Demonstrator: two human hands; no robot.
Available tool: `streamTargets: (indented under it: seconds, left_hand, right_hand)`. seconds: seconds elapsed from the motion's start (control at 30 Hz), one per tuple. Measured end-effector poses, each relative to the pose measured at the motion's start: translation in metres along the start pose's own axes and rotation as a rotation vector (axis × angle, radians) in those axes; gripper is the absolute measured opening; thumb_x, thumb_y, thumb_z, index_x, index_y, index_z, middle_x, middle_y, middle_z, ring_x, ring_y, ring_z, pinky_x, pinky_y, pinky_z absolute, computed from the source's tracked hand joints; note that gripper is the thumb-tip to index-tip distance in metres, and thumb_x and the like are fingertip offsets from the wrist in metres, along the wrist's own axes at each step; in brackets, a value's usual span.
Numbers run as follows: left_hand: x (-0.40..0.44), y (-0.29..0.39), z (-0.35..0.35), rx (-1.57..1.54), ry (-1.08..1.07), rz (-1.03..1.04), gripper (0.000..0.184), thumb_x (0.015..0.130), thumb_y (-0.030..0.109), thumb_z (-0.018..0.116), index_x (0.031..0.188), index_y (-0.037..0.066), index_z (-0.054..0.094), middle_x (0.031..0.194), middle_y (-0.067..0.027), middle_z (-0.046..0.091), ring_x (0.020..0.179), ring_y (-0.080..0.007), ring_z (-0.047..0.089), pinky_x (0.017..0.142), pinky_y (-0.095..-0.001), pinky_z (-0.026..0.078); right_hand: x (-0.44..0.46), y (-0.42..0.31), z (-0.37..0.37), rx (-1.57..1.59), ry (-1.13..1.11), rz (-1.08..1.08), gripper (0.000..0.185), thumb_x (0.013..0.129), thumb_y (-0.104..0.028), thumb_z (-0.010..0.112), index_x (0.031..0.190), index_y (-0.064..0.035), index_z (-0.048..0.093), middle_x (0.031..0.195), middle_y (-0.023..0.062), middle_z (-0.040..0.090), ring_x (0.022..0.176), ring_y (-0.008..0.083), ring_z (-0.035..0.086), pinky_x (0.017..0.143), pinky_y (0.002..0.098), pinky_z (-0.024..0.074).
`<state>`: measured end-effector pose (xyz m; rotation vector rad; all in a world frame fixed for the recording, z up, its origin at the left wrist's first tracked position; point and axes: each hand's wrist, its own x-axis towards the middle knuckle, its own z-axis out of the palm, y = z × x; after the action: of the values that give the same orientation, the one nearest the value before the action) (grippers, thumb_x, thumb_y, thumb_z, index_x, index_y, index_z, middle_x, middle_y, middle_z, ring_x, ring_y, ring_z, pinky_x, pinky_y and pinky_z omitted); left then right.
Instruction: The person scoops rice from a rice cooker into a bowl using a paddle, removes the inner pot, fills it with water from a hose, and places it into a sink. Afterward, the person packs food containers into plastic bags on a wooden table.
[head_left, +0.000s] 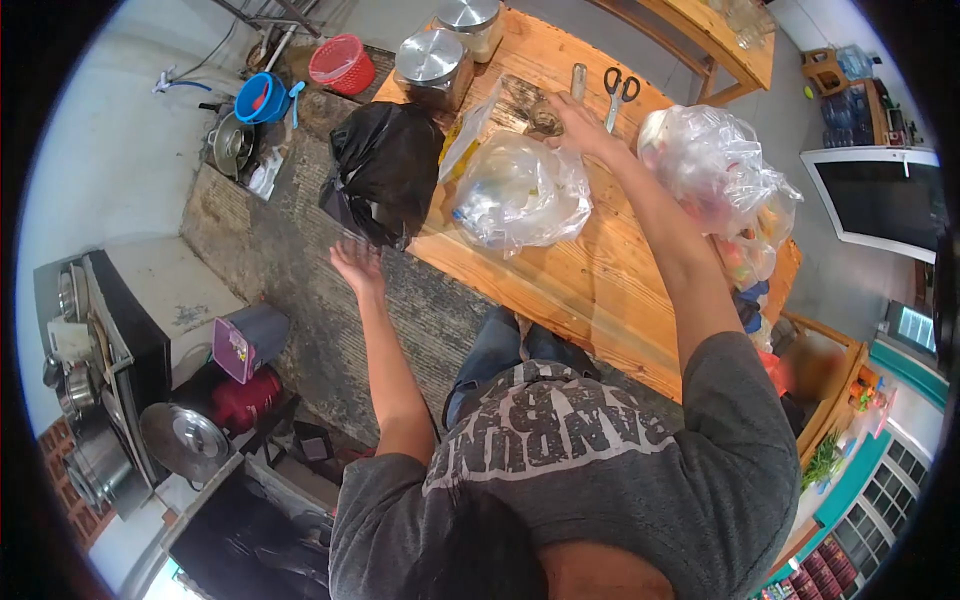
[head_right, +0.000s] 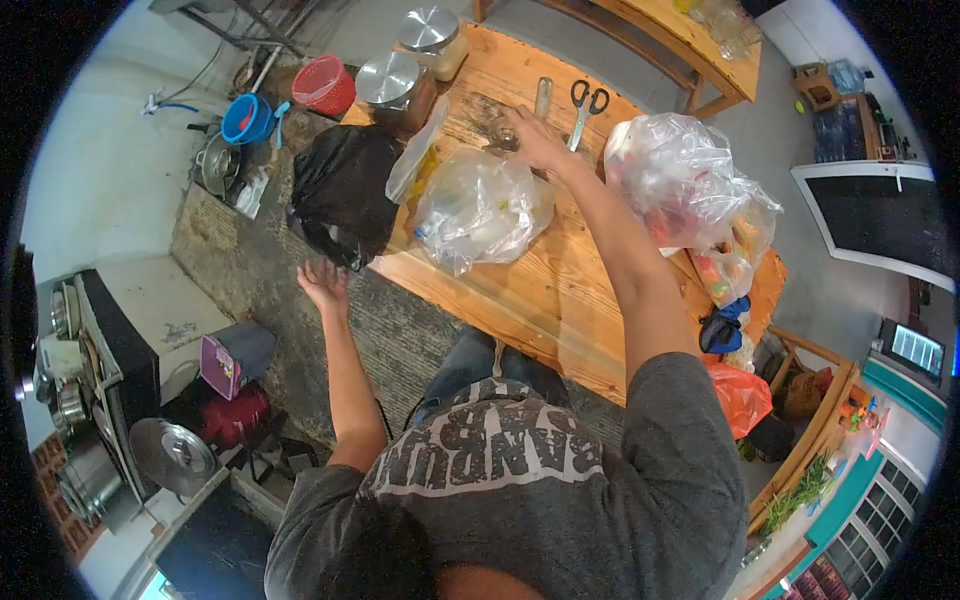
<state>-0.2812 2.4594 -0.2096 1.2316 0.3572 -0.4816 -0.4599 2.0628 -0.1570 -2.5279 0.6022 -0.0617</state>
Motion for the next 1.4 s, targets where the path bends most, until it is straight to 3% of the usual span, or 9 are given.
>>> streamTargets:
  seconds: [0.2,0.27,0.3,0.43,0.6,0.87,0.97,1.17,1.4]
  left_hand:
    - [-0.031,-0.046,-0.115,0.503,-0.118,-0.270,0.065,0.087,0.049,0.040,0.134,0.005,0.031,0.137,-0.0121,0.033,0.120,-0.0270,0.036,0.097,-0.0424,0.031]
    - [-0.069,-0.058,-0.162,0.932,-0.114,-0.257,0.060,0.086,0.046,0.042,0.126,0.000,0.041,0.125,-0.0149,0.047,0.112,-0.0283,0.046,0.094,-0.0379,0.035]
    - [-0.064,-0.097,-0.229,1.257,-0.184,-0.011,0.058,0.085,0.044,0.045,0.119,-0.003,0.048,0.113,-0.0176,0.055,0.103,-0.0298,0.052,0.089,-0.0354,0.039]
    - [-0.158,-0.117,-0.347,1.598,-0.203,-0.416,0.058,0.084,0.042,0.046,0.122,-0.002,0.046,0.117,-0.0220,0.052,0.109,-0.0357,0.050,0.092,-0.0394,0.038]
    - [-0.209,-0.111,-0.454,1.155,-0.144,-0.976,0.038,0.084,0.034,0.048,0.102,0.001,0.055,0.093,-0.0163,0.058,0.083,-0.0297,0.057,0.073,-0.0399,0.047]
    - [-0.067,-0.017,-0.469,1.064,-0.055,-0.348,0.041,0.085,0.030,0.049,0.111,0.000,0.052,0.105,-0.0157,0.059,0.097,-0.0265,0.057,0.078,-0.0358,0.046]
    - [0.008,0.040,-0.488,1.303,-0.237,-0.153,0.044,0.087,0.032,0.049,0.118,0.002,0.050,0.106,-0.0130,0.057,0.092,-0.0238,0.056,0.076,-0.0353,0.046]
    - [0.077,0.155,-0.483,1.385,-0.087,-0.191,0.046,0.085,0.029,0.050,0.121,0.000,0.047,0.119,-0.0173,0.053,0.107,-0.0292,0.053,0.089,-0.0366,0.042]
    - [0.227,0.080,-0.609,1.167,-0.115,-0.369,0.033,0.088,0.028,0.047,0.115,0.009,0.053,0.091,-0.0025,0.058,0.074,-0.0138,0.053,0.061,-0.0278,0.043]
  right_hand:
    - [-0.005,0.010,0.002,0.117,0.153,-0.004,0.075,0.059,-0.021,0.075,0.123,-0.0036,0.039,0.118,0.0194,0.046,0.112,0.0355,0.043,0.093,0.0397,0.0372]
    - [-0.018,-0.001,-0.016,0.142,0.261,0.038,0.075,0.057,-0.021,0.075,0.122,-0.0053,0.040,0.113,0.0179,0.048,0.110,0.0351,0.045,0.090,0.0399,0.0380]
    - [-0.023,-0.006,-0.028,0.053,0.333,0.003,0.074,0.056,-0.022,0.075,0.121,-0.0062,0.041,0.110,0.0169,0.049,0.108,0.0344,0.045,0.089,0.0399,0.0381]
    - [-0.060,-0.042,-0.084,-0.185,0.547,-0.053,0.070,0.055,-0.023,0.073,0.118,-0.0098,0.046,0.104,0.0140,0.050,0.103,0.0318,0.047,0.087,0.0401,0.0380]
    - [-0.123,-0.112,-0.139,-0.284,0.623,-0.090,0.067,0.055,-0.028,0.074,0.115,-0.0088,0.050,0.097,0.0108,0.049,0.094,0.0294,0.048,0.083,0.0387,0.0373]
    - [-0.186,-0.237,-0.121,-0.111,0.498,0.037,0.062,0.056,-0.016,0.072,0.114,-0.0049,0.050,0.101,0.0128,0.054,0.094,0.0244,0.054,0.083,0.0347,0.0428]
    - [-0.187,-0.289,-0.090,0.132,0.470,0.231,0.061,0.056,-0.011,0.072,0.112,-0.0050,0.051,0.101,0.0107,0.054,0.094,0.0213,0.052,0.083,0.0328,0.0419]
    - [-0.156,-0.386,-0.053,0.143,0.355,0.251,0.061,0.055,-0.011,0.073,0.111,-0.0051,0.052,0.097,0.0069,0.052,0.089,0.0188,0.051,0.080,0.0308,0.0419]
    - [-0.050,-0.463,-0.023,0.392,0.253,0.218,0.065,0.053,-0.012,0.074,0.113,-0.0065,0.051,0.097,0.0052,0.052,0.086,0.0159,0.050,0.072,0.0279,0.0435]
